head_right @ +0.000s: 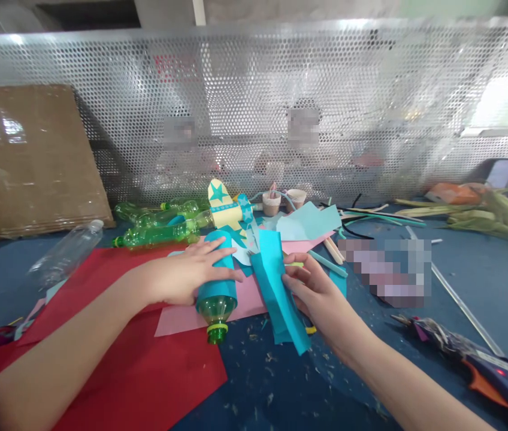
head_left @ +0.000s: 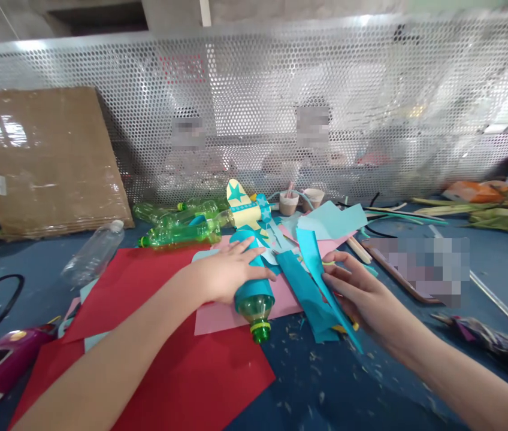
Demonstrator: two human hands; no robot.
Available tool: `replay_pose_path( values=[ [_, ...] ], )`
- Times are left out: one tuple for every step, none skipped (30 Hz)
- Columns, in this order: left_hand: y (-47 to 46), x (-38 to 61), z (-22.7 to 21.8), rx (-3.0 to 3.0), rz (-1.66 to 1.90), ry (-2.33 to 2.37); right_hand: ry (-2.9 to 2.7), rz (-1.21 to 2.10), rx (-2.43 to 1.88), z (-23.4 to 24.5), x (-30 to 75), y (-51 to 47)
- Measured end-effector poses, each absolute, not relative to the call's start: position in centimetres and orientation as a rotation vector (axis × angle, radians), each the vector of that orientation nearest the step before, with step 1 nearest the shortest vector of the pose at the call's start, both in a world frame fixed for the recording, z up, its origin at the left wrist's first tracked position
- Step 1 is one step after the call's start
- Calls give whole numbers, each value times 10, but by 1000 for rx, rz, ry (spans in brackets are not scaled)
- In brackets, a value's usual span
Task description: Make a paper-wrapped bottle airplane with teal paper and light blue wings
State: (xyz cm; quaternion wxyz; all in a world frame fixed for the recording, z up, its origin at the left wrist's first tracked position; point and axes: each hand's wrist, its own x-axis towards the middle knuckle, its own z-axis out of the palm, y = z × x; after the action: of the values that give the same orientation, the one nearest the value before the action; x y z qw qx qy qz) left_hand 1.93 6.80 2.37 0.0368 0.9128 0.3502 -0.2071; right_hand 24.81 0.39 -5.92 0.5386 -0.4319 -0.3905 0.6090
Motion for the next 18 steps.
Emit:
replay_pose_path(
  values=[
    [68,21,21,2824,-608,1064,-925,1464,-1018,-58,248,3],
    [68,21,20,2836,-558,1047,-920,1478,-1023,-56,247,2],
    [68,21,21,2836,-501,1021,-913,1489,-1034,-55,247,1],
    [68,20,22,2827,-436,988,-905,1499,-1042,-54,246,0],
    [69,19,24,2814,-366,954,-893,1508,-1046,-53,246,0],
    [69,18,27,2801,-295,924,-879,1512,-1043,-52,246,0],
    [70,17,30,2790,-222,903,-861,1514,-1037,-52,246,0],
    [70,16,33,2779,-151,891,-837,1518,-1028,-52,246,1],
    [71,16,35,2767,-74,886,-808,1521,-1016,-52,247,1],
    [72,15,38,2752,21,880,-778,1519,-1001,-52,247,2],
    [72,14,40,2729,122,869,-752,1515,-986,-53,248,3],
    [73,12,42,2694,222,864,-735,1509,-970,-54,249,3],
    [74,10,44,2652,325,874,-727,1504,-958,-55,250,4],
    [76,8,46,2603,427,899,-725,1498,-951,-55,250,4],
    [77,5,48,2551,532,939,-725,1494,-951,-56,250,5],
    [79,3,51,2489,637,981,-724,1496,-955,-55,250,5],
    [80,1,53,2411,752,1011,-721,1500,-955,-55,250,4],
    [81,0,55,2314,879,1023,-715,1504,-956,-54,249,4]
  ],
)
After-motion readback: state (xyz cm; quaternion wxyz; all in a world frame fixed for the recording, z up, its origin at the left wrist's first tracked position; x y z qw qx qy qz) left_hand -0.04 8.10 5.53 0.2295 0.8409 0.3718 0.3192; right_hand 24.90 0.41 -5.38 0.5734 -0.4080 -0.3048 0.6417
